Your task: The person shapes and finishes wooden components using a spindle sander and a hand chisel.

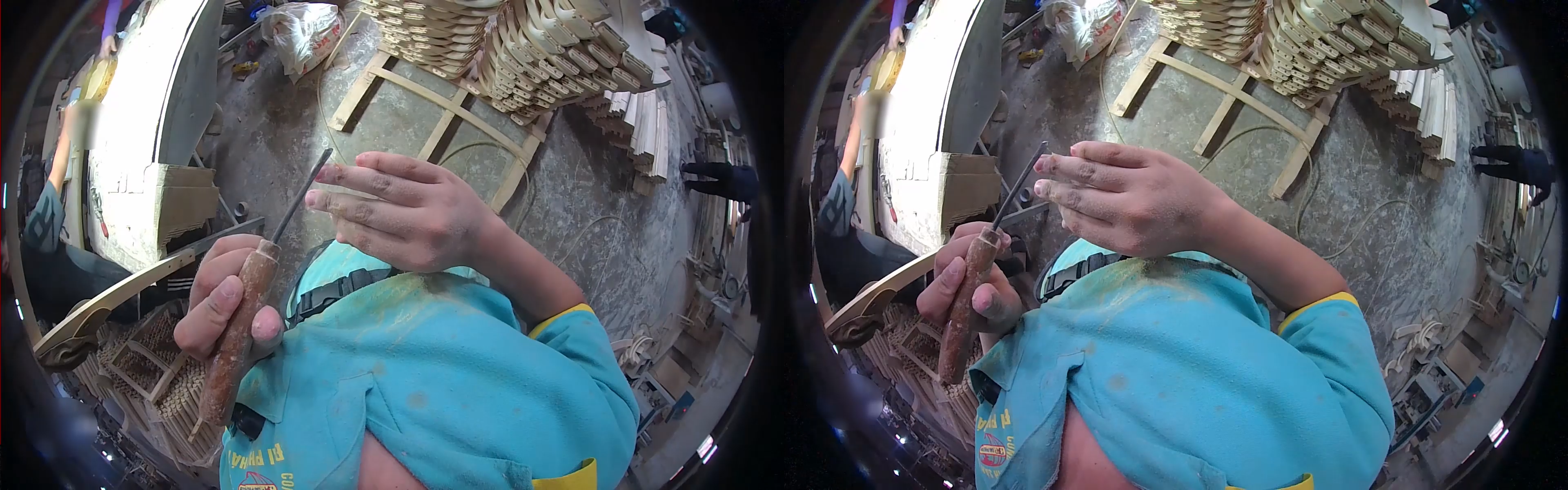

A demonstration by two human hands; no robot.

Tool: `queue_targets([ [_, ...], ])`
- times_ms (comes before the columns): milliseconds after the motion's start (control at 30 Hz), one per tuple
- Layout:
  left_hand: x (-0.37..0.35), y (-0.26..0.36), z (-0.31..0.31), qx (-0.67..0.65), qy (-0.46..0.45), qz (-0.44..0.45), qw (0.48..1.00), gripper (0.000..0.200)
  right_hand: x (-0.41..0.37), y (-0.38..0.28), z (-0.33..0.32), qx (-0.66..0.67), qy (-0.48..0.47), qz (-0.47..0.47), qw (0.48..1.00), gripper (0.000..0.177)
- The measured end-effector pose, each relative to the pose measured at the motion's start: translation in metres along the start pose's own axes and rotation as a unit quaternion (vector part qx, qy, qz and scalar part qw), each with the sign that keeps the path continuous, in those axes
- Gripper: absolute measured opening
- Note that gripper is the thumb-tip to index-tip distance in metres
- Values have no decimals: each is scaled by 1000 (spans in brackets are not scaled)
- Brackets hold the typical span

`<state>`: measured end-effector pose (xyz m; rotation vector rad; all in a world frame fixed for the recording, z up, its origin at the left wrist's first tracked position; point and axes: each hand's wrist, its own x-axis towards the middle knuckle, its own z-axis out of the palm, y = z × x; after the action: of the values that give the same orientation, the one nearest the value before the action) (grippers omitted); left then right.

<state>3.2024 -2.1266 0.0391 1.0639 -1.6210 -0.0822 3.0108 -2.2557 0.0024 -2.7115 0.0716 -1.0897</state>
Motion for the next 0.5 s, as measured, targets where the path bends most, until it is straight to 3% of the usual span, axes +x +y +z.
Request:
queue_targets([
  [367, 2, -3, -9, 16, 90, 5, 996, 40, -3, 2, 8, -1, -16, 16, 1000, 8],
  [433, 11, -9, -14, 35, 110, 15, 993, 40, -11, 16, 14, 44, -63, 61, 995, 10],
  [500, 12, -10, -23, 43, 108, -28, 993, 40, -43, 39, 45, 238, -34, 217, 946, 6],
])
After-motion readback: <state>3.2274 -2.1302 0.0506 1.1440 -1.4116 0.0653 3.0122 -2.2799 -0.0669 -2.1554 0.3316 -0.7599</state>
